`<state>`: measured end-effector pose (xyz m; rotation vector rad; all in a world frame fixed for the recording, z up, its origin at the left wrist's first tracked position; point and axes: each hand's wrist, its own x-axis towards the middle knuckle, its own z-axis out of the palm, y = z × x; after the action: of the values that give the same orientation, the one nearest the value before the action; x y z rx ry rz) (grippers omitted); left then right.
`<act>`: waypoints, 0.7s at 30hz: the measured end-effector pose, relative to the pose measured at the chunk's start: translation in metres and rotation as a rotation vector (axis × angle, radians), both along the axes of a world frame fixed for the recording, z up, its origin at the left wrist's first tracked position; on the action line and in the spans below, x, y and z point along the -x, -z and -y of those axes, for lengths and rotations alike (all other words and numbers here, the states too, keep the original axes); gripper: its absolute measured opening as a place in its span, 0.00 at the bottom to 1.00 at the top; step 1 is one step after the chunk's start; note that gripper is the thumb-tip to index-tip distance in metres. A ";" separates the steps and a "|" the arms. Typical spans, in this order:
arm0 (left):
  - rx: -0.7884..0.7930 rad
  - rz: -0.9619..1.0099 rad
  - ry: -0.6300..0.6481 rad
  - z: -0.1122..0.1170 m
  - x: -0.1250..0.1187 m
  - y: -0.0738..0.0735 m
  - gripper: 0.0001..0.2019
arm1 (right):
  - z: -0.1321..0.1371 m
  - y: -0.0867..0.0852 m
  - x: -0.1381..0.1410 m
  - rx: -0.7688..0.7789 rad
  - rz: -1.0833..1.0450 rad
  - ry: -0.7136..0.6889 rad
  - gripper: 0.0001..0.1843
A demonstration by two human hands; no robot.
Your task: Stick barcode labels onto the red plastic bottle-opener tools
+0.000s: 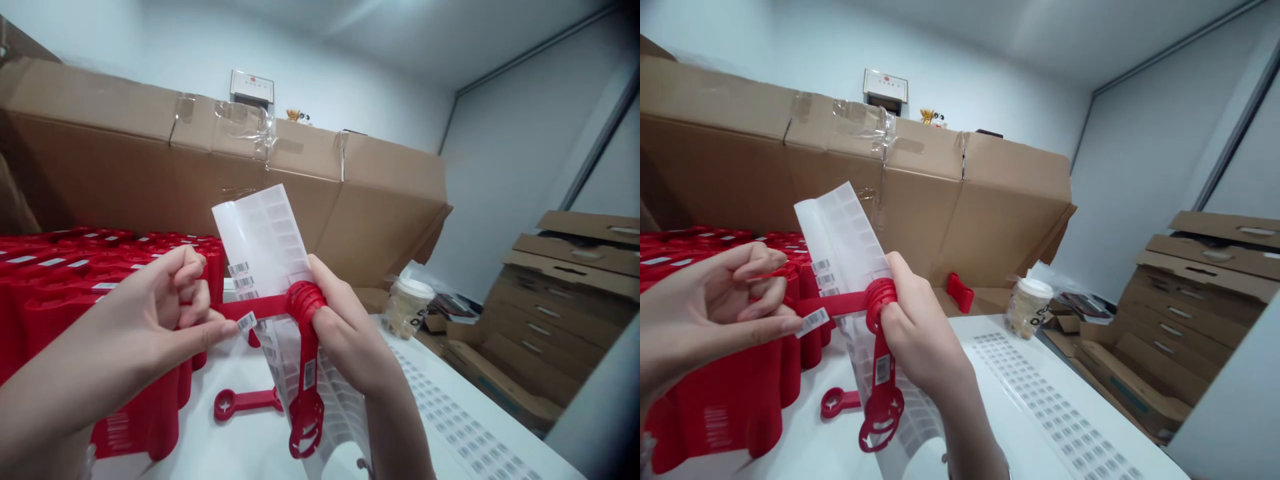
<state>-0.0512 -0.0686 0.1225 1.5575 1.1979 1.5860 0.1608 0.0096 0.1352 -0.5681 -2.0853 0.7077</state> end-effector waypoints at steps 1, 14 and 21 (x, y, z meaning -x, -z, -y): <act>0.001 -0.012 -0.017 -0.003 0.000 0.000 0.26 | 0.000 0.000 0.000 -0.001 0.011 -0.005 0.12; 0.007 -0.137 0.104 -0.006 0.012 0.003 0.25 | 0.003 -0.002 -0.010 0.018 0.167 0.060 0.12; 0.085 -0.089 0.139 -0.008 0.012 0.004 0.25 | 0.007 -0.005 -0.008 0.052 0.155 0.056 0.10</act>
<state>-0.0630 -0.0608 0.1185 1.6340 1.1614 1.3728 0.1688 0.0028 0.1404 -0.7283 -2.1898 0.7063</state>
